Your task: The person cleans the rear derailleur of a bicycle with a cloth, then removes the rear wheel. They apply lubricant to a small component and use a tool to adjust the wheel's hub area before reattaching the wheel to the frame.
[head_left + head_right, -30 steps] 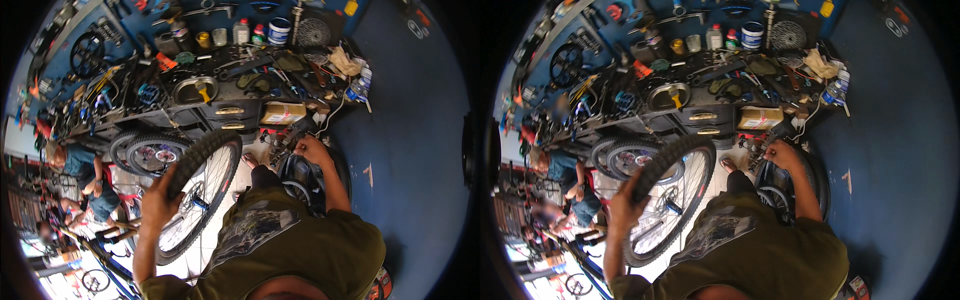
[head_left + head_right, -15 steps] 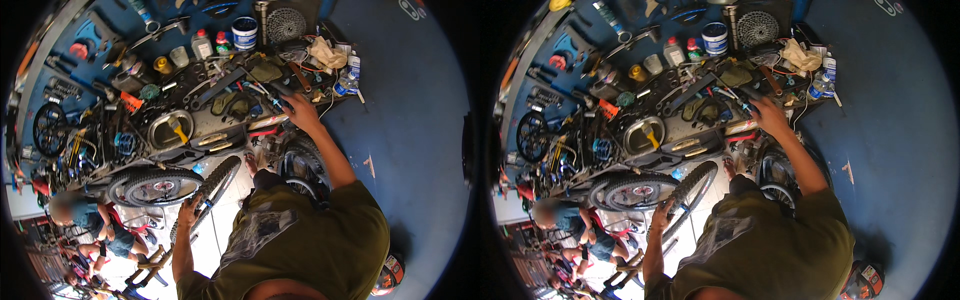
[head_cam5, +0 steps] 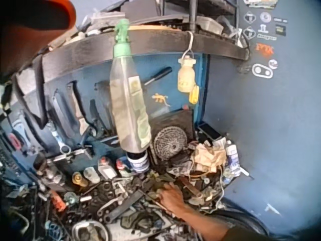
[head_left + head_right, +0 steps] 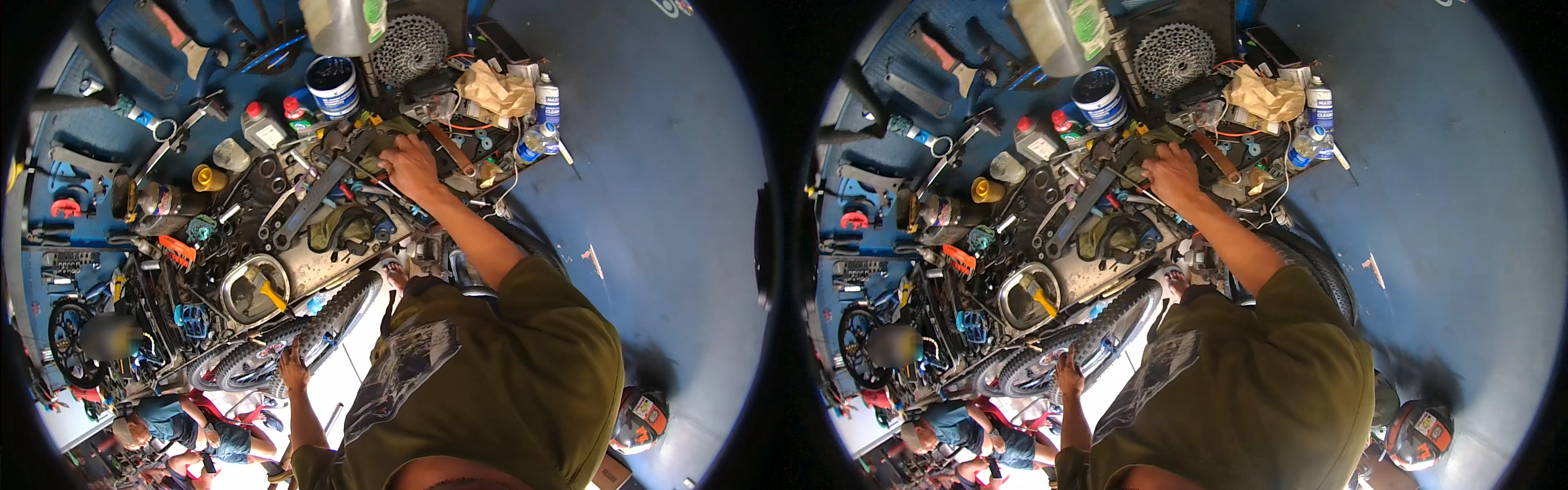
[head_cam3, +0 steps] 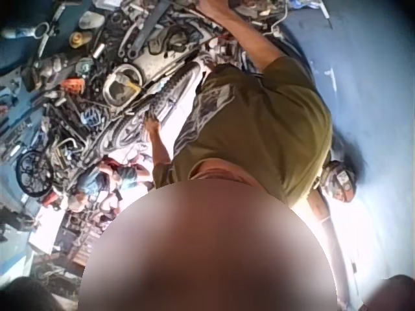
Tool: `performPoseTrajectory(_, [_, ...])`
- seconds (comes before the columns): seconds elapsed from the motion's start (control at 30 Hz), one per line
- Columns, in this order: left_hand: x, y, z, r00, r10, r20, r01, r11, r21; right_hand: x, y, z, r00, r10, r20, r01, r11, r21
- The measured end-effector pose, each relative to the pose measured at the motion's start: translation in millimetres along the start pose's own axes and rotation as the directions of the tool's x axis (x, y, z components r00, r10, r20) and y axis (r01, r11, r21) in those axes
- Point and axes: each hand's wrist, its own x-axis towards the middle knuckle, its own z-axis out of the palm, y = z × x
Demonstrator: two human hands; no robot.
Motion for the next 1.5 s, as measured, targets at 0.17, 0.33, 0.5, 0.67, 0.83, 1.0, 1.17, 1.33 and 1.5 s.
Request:
performPoseTrajectory(0.17, [17,3,18,0.99,-0.126,-0.068,0.127,0.992,0.009,4,5,-8,0.969,0.245,0.025,-0.238,0.906,0.35])
performPoseTrajectory(0.33, [26,44,10,0.921,-0.368,-0.125,0.354,0.928,-0.119,-18,67,-63,0.858,0.503,-0.104,-0.419,0.802,0.425])
performPoseTrajectory(0.5, [28,96,0,0.946,-0.306,0.11,0.322,0.929,-0.184,-60,153,-89,0.821,0.542,-0.178,-0.513,0.838,0.185])
performPoseTrajectory(0.67, [51,132,-14,0.963,0.113,0.243,-0.001,0.909,-0.417,-68,153,-90,0.834,0.547,-0.072,-0.531,0.832,0.161])
performPoseTrajectory(0.83, [73,174,-72,0.952,0.276,0.131,-0.182,0.856,-0.484,-58,135,-94,0.872,0.483,-0.084,-0.474,0.874,0.11])
performPoseTrajectory(1.0, [75,194,-110,0.951,0.281,0.128,-0.19,0.859,-0.475,-43,135,-90,0.962,0.215,0.17,-0.245,0.952,0.181])
performPoseTrajectory(1.17, [81,192,-108,0.942,0.302,0.149,-0.192,0.845,-0.499,-27,137,-88,0.945,0.173,0.276,-0.229,0.956,0.185])
performPoseTrajectory(1.33, [84,191,-105,0.937,0.312,0.16,-0.196,0.844,-0.5,-27,129,-96,0.943,0.22,0.251,-0.262,0.954,0.147])
performPoseTrajectory(1.5, [84,189,-111,0.94,0.287,0.183,-0.172,0.864,-0.472,-39,127,-94,0.963,0.228,0.145,-0.252,0.951,0.181])
